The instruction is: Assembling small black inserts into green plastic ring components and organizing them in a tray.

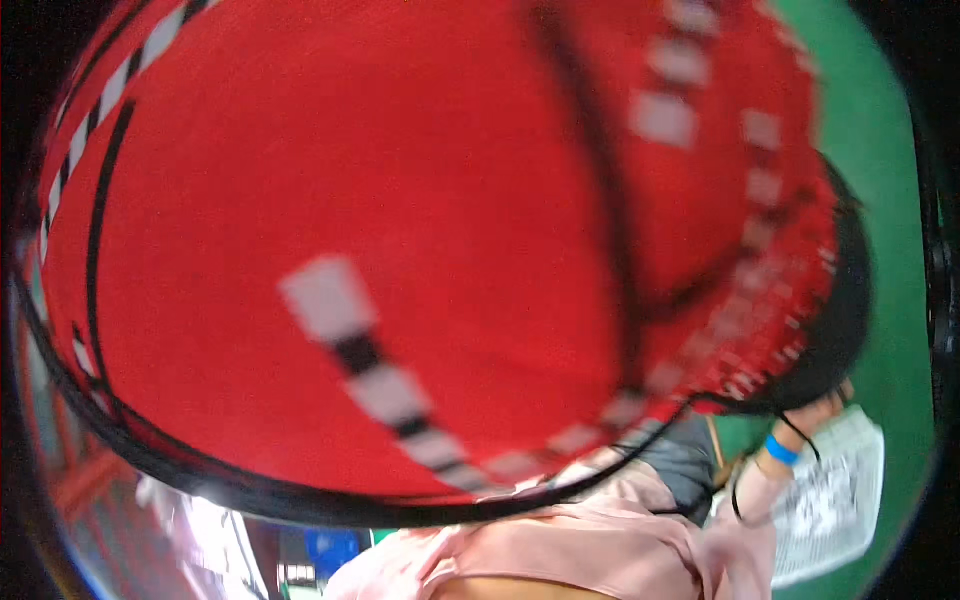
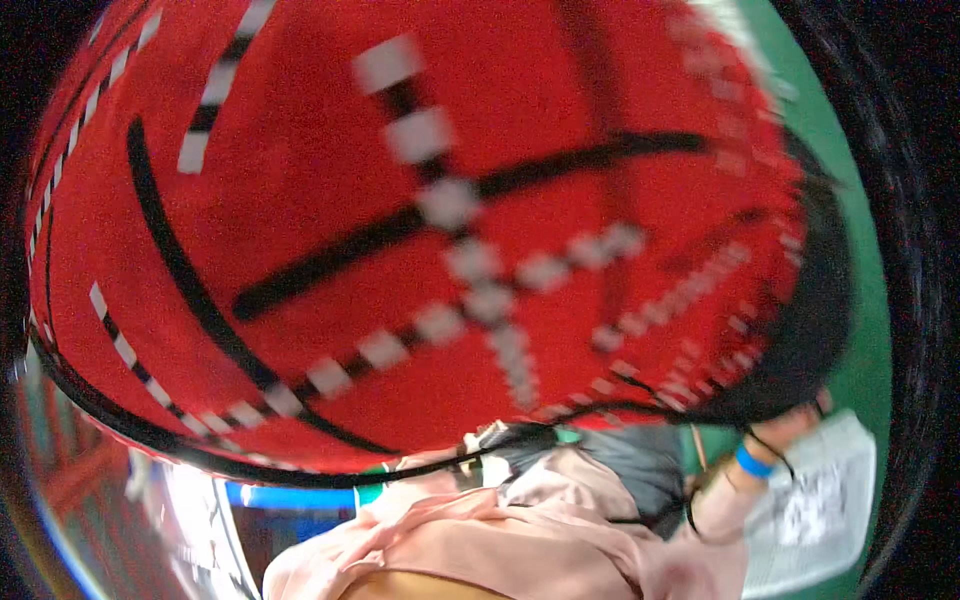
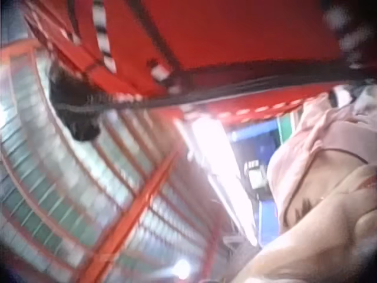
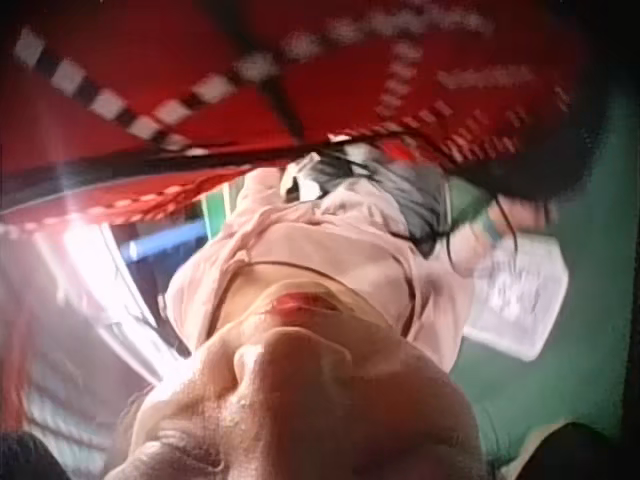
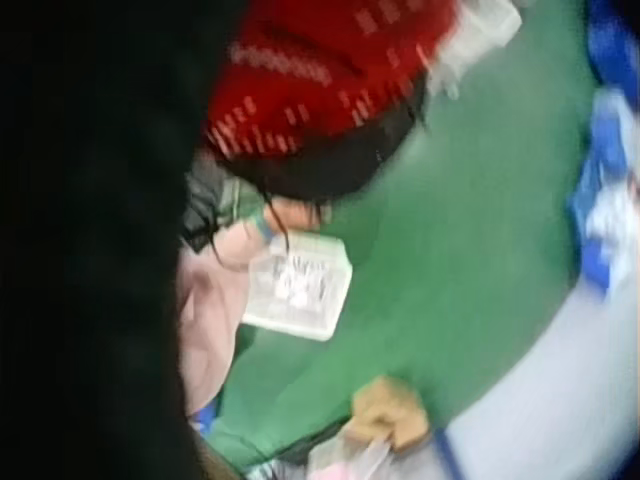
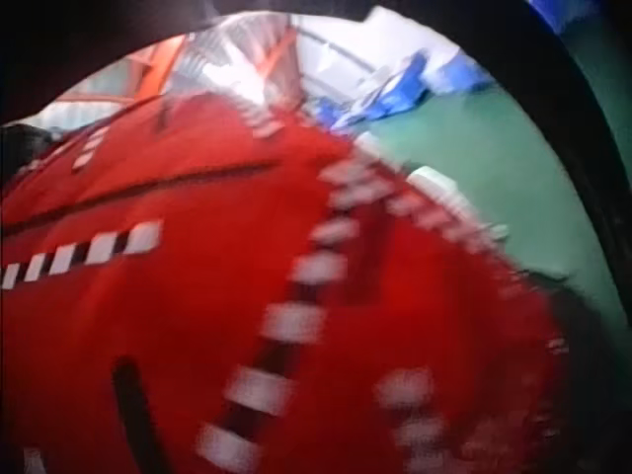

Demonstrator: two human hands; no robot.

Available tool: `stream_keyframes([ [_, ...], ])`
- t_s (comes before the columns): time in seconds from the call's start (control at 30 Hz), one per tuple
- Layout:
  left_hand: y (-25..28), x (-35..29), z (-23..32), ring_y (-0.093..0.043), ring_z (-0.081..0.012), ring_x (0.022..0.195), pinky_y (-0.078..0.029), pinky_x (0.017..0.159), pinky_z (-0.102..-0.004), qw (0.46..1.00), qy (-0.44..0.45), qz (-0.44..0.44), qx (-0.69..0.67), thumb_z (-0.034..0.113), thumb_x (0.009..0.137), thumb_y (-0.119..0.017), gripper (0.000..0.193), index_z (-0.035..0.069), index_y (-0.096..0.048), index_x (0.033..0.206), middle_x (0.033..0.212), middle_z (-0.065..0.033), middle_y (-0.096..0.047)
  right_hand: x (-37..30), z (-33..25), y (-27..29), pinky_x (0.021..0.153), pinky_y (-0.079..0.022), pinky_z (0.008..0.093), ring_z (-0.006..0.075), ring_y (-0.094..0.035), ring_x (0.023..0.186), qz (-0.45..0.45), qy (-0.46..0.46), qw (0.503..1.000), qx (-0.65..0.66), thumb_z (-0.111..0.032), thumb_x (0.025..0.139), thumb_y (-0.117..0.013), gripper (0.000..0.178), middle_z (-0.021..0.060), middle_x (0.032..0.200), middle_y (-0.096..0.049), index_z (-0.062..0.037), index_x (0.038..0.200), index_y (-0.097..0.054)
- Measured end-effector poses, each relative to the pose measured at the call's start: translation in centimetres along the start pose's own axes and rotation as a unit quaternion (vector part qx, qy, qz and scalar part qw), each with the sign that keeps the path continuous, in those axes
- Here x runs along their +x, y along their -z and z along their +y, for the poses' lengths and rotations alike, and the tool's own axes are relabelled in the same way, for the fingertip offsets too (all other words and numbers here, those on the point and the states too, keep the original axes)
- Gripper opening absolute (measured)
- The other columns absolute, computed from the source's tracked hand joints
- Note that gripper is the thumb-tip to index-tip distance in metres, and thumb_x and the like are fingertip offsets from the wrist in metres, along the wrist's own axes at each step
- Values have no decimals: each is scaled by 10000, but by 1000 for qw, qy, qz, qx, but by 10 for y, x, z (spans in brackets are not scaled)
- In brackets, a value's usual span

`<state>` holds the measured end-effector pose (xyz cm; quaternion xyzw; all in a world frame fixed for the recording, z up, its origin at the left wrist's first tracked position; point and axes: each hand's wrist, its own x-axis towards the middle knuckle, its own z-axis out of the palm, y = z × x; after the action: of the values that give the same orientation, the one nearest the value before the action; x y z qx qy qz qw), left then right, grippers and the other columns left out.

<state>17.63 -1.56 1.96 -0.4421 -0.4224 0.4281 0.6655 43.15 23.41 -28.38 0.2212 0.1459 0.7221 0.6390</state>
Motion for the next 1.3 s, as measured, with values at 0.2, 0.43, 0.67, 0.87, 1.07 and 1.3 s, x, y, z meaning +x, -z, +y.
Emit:
stream_keyframes([
  [0.2, 64, 59, 22, -621, -422, 961, -503, 807, -464, 918, -138, 97, 360, 91, 829, -585, 332, 47, -647, 1152, 1034, -229, -637, -3, 106, 34, 1120, -381, 507, 332, -561, 1235, 46, -100, 956, 272, -417, 1029, -385, 489, 161, 1332, -619, -51, 1275, -598],
  [0.43, 115, 130, 96, -614, -413, 900, -505, 742, -452, 718, -279, 300, 564, 18, 795, -591, 286, 25, -690, 1063, 952, -218, -630, -66, 71, -1, 1097, -401, 522, 345, -564, 1210, 100, -80, 891, 435, -458, 1022, -412, 502, 163, 1311, -622, -54, 1253, -602],
  [0.67, 160, 161, 124, -612, -409, 873, -506, 713, -446, 573, -319, 396, 642, -15, 780, -595, 270, 15, -710, 1022, 915, -214, -627, -128, 0, -63, 1073, -420, 537, 358, -567, 1186, 150, -41, 826, 542, -498, 1015, -440, 518, 166, 1290, -625, -57, 1231, -606],
  [0.87, 204, 226, 71, -614, -414, 894, -505, 737, -450, 589, -169, 395, 684, 12, 792, -596, 279, 25, -698, 1052, 946, -218, -631, -136, -67, -169, 1053, -437, 549, 369, -570, 1165, 72, 24, 812, 578, -533, 1008, -464, 535, 168, 1272, -628, -60, 1212, -610],
  [1.07, 243, 262, -3, -617, -419, 914, -504, 761, -454, 617, -63, 307, 722, 40, 804, -596, 291, 35, -686, 1081, 976, -222, -634, -126, -109, -268, 1111, -385, 551, 361, -519, 1267, -131, 101, 985, 43, -582, 1011, -438, 652, 134, 1409, -559, -47, 1374, -529],
  [1.3, 155, 218, -43, -620, -425, 939, -504, 788, -458, 558, -193, 156, 792, 72, 819, -597, 307, 47, -671, 1115, 1011, -227, -638, -83, -146, -162, 1115, -405, 507, 318, -532, 1287, -182, 47, 940, -284, -624, 997, -444, 714, 104, 1445, -559, -61, 1427, -528],
])
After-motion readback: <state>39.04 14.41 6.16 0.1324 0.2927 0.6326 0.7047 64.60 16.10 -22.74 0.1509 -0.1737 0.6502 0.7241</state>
